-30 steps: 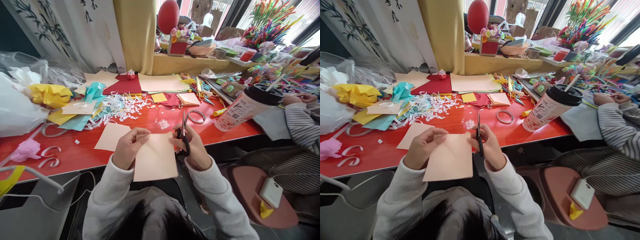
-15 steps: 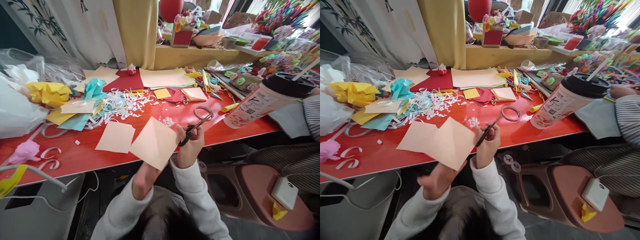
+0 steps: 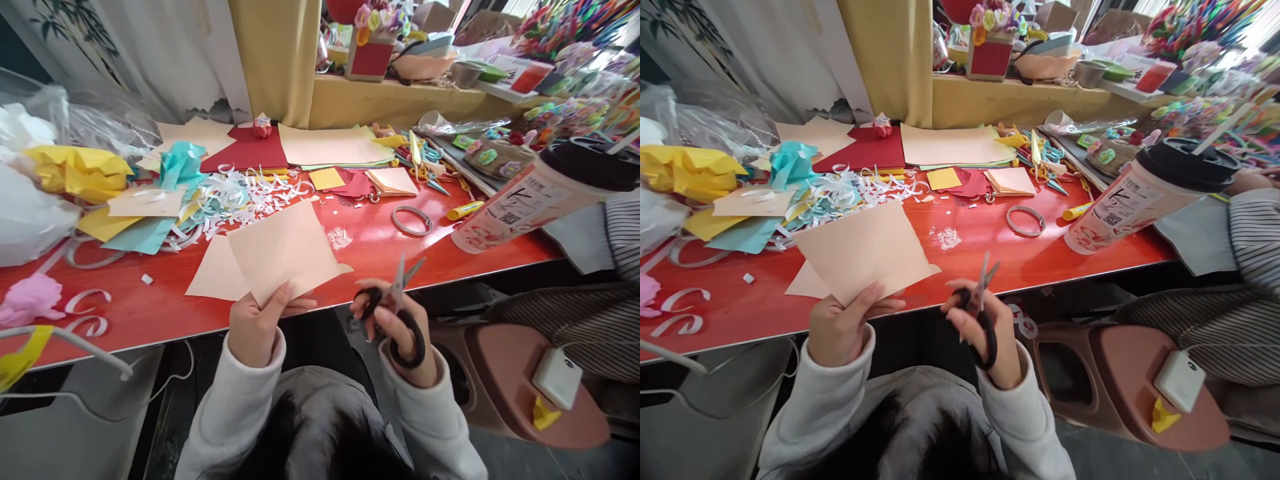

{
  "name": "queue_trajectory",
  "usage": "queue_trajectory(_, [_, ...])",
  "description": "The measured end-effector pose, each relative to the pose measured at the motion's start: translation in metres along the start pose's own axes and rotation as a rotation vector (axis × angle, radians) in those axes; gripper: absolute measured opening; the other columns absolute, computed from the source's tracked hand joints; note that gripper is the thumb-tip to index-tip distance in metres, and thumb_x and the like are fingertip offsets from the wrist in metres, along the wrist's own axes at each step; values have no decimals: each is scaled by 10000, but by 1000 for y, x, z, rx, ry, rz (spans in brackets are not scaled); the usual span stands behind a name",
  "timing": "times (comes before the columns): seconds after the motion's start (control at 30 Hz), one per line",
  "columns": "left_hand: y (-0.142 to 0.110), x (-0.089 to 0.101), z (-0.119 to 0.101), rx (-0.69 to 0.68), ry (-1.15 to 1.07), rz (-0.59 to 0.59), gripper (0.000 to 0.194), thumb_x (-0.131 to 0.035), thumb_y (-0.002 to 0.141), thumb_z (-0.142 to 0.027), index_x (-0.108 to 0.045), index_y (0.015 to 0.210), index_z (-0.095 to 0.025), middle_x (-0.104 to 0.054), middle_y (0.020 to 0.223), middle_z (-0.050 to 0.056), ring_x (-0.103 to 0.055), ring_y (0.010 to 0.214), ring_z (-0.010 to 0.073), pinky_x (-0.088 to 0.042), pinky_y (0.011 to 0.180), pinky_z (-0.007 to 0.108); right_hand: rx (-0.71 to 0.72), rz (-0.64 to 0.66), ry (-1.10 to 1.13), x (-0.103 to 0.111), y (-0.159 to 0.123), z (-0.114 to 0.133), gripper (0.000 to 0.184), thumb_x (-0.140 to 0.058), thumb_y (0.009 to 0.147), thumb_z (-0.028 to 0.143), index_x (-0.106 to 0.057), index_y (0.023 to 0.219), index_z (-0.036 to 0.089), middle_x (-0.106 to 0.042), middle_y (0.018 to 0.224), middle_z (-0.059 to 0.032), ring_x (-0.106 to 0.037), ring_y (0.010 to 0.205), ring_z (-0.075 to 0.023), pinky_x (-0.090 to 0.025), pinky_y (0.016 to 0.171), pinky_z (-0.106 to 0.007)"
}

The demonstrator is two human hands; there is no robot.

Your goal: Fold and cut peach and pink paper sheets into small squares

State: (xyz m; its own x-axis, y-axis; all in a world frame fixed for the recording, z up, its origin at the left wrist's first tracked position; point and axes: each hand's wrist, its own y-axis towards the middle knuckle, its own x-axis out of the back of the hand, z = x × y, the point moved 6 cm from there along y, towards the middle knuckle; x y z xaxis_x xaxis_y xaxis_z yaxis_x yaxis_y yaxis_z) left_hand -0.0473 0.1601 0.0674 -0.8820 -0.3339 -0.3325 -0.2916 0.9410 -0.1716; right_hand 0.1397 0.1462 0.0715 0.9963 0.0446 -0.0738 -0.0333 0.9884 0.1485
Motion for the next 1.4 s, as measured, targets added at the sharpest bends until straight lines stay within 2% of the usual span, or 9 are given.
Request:
queue_trajectory(0.07, [-2,4,-2,7,7,6,159,-742,590,-226,-645,610,-102,-675,506,35,-657,461,198,-585,469,227,-98,143,-146,-9,-15,0,394,-647,736,415,-600,1043,172,-622,761,-33,-560,656,-142,-453,532,-236])
queue_trajectory(0.1, [-3,5,-4,6,18,10,147,-736,600,-221,-648,604,-103,-675,501,37,-656,458,195,-583,465,222,-140,172,-239,-13,-21,0,417,-671,708,422,-611,1031,166,-625,749,-32,-558,643,-143,-458,557,-248])
queue_trajectory(0.2, [-11,6,-8,-3,44,26,135,-731,616,-223,-661,592,-110,-680,510,41,-653,452,181,-578,468,205,-169,127,-531,-21,-28,0,426,-711,656,440,-643,977,169,-627,707,-19,-531,575,-128,-432,546,-253])
queue_trajectory(0.27, [-15,7,-10,6,56,40,143,-739,609,-232,-667,577,-113,-686,524,43,-649,447,167,-574,476,193,-149,95,-636,-25,-28,2,410,-720,646,434,-654,959,177,-630,693,-7,-513,545,-115,-414,535,-248])
queue_trajectory(0.43, [-20,9,-14,45,81,48,118,-698,658,-208,-677,582,-120,-697,553,37,-654,479,145,-574,514,187,-215,115,-483,-23,-27,3,423,-739,621,378,-653,970,155,-632,671,-7,-541,561,-126,-429,550,-238])
queue_trajectory(0.57, [-23,6,-17,37,105,78,119,-663,685,-180,-678,581,-124,-696,555,35,-670,521,164,-578,519,212,-218,77,-398,-17,-25,7,374,-727,616,381,-665,886,130,-577,576,5,-472,496,-109,-381,484,-228])
queue_trajectory(0.77, [-26,2,-16,73,83,98,132,-641,696,-167,-686,576,-136,-695,554,24,-655,488,149,-569,504,212,-226,61,-438,-17,-24,7,342,-724,609,369,-674,845,127,-507,525,22,-411,487,-102,-351,486,-235])
queue_trajectory(1.13, [-25,1,-14,119,117,132,161,-634,707,-159,-687,556,-140,-694,548,21,-656,499,138,-556,525,199,-235,61,-354,-16,-25,0,247,-733,626,321,-648,784,151,-463,514,42,-388,497,-93,-317,476,-222])
queue_trajectory(1.4, [-24,1,-15,106,137,132,191,-617,718,-153,-676,536,-140,-688,536,26,-651,476,153,-550,477,224,-254,33,-381,-19,-26,2,253,-710,664,379,-585,672,158,-411,464,52,-377,439,-84,-288,435,-221])
